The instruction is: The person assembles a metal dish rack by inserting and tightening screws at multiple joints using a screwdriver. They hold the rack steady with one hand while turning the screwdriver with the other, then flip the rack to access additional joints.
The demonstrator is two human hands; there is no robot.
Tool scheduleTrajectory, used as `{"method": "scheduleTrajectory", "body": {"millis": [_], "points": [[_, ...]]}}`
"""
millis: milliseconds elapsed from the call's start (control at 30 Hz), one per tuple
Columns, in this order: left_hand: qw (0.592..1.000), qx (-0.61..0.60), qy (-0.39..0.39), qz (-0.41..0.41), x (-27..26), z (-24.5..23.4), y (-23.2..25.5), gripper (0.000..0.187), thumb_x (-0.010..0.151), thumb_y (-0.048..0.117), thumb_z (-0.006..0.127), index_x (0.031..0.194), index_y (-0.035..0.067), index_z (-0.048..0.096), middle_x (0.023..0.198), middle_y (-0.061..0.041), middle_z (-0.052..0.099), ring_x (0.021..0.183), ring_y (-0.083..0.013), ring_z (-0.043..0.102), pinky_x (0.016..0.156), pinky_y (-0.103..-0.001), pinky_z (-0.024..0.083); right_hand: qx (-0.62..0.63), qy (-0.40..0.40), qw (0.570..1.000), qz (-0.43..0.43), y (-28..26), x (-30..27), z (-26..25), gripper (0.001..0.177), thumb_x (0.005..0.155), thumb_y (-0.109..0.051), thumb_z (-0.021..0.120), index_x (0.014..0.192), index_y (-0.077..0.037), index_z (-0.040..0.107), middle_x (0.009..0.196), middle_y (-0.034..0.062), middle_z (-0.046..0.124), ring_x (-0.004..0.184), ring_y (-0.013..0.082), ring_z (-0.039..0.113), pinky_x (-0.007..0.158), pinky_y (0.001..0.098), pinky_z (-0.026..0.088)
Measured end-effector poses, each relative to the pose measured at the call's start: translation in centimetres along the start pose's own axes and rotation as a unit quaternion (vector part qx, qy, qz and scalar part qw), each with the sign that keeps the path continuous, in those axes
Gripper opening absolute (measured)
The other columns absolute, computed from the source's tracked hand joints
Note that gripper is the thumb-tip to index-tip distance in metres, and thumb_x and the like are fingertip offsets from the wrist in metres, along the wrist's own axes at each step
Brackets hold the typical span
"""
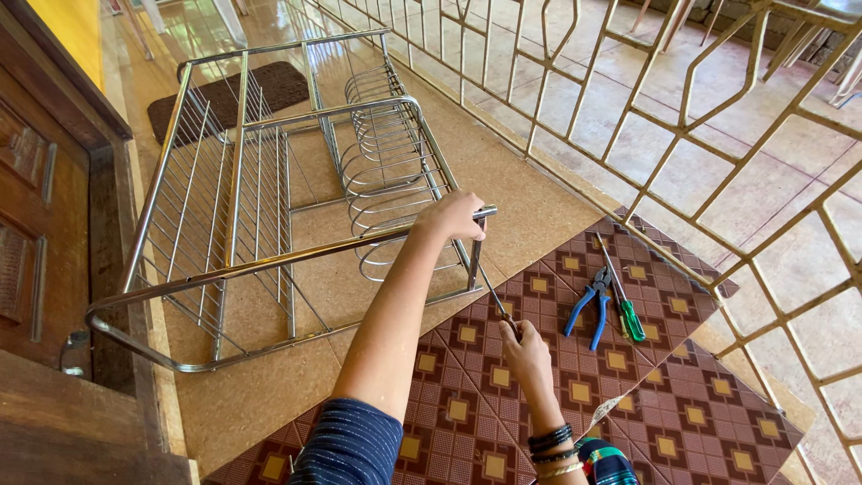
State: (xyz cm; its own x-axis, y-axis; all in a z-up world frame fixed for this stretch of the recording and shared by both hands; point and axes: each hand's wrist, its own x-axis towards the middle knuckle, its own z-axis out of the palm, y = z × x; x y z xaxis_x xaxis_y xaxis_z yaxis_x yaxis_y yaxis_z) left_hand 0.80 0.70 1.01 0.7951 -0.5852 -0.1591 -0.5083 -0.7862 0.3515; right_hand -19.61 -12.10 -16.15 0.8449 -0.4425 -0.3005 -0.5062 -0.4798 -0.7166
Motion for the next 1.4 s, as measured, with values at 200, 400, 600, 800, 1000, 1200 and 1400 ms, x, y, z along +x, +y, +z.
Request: {"method": "scheduleTrajectory", "body": {"millis": [200, 400, 600, 800, 1000, 1200, 1400], "points": [[0.997, 0.052, 0.044, 0.033, -1.0, 0.0, 0.1, 0.019, 0.080, 0.016, 0.078, 0.092, 0.008, 0.066, 0.076, -0.004, 0.066, 0.071, -0.0146, 0.064, 0.063, -0.029, 0.055, 0.004, 0.065, 0.996, -0.068, -1.4, -2.8, -2.3, 0.048, 0.095, -0.052, 0.055, 0.100, -0.005, 0.066, 0.075, 0.0133, 0.070, 0.062, 0.0217, 0.065, 0.061, 0.0384, 0.051], [0.981, 0.140, 0.129, 0.032, -3.2, 1.4, 1.0, 0.049, 0.087, 0.020, 0.076, 0.130, 0.013, 0.053, 0.086, -0.007, 0.065, 0.076, -0.0197, 0.064, 0.063, -0.032, 0.058, 0.037, 0.086, 0.990, -0.108, -2.9, -5.4, -3.5, 0.047, 0.097, -0.049, 0.054, 0.106, -0.005, 0.067, 0.072, 0.0127, 0.070, 0.061, 0.0237, 0.067, 0.059, 0.0391, 0.052], [0.827, 0.242, 0.479, 0.165, -4.4, 5.2, 1.1, 0.061, 0.073, 0.004, 0.069, 0.132, 0.013, 0.055, 0.121, -0.010, 0.066, 0.115, -0.0257, 0.061, 0.107, -0.045, 0.043, 0.081, 0.116, 0.978, -0.152, -4.7, -8.6, -5.8, 0.048, 0.095, -0.048, 0.055, 0.109, -0.004, 0.067, 0.077, 0.0134, 0.073, 0.066, 0.0243, 0.072, 0.061, 0.0380, 0.055], [0.890, -0.050, 0.451, 0.056, -8.7, 14.9, -0.1, 0.024, 0.097, 0.022, 0.059, 0.117, 0.009, 0.061, 0.117, -0.009, 0.066, 0.120, -0.0245, 0.059, 0.110, -0.041, 0.045, 0.076, 0.111, 0.975, -0.175, -5.4, -9.7, -7.3, 0.047, 0.096, -0.046, 0.055, 0.114, -0.005, 0.066, 0.071, 0.0139, 0.072, 0.062, 0.0235, 0.070, 0.060, 0.0376, 0.053], [0.778, -0.543, 0.312, -0.046, -6.1, 19.1, -0.4, 0.041, 0.096, 0.045, 0.058, 0.109, 0.006, 0.066, 0.113, -0.005, 0.069, 0.115, -0.0200, 0.064, 0.102, -0.036, 0.047, 0.085, 0.111, 0.975, -0.175, -5.1, -9.4, -7.0, 0.041, 0.098, -0.042, 0.056, 0.115, -0.006, 0.065, 0.073, 0.0098, 0.072, 0.060, 0.0180, 0.070, 0.056, 0.0334, 0.053], [0.769, -0.571, 0.285, -0.041, -3.4, 18.6, 0.2, 0.035, 0.097, 0.041, 0.057, 0.109, 0.010, 0.067, 0.112, -0.007, 0.068, 0.114, -0.0213, 0.061, 0.102, -0.039, 0.044, 0.069, 0.099, 0.979, -0.167, -5.1, -8.2, -6.8, 0.041, 0.099, -0.040, 0.054, 0.120, -0.006, 0.063, 0.072, 0.0086, 0.073, 0.057, 0.0161, 0.069, 0.056, 0.0312, 0.054], [0.776, -0.553, 0.300, 0.038, -2.8, 17.7, 0.4, 0.041, 0.105, 0.041, 0.045, 0.098, 0.012, 0.074, 0.115, -0.005, 0.066, 0.121, -0.0223, 0.059, 0.112, -0.047, 0.037, 0.077, 0.083, 0.981, -0.155, -5.0, -8.2, -7.1, 0.040, 0.099, -0.040, 0.054, 0.119, -0.007, 0.064, 0.068, 0.0070, 0.071, 0.052, 0.0128, 0.066, 0.048, 0.0300, 0.051]]}}
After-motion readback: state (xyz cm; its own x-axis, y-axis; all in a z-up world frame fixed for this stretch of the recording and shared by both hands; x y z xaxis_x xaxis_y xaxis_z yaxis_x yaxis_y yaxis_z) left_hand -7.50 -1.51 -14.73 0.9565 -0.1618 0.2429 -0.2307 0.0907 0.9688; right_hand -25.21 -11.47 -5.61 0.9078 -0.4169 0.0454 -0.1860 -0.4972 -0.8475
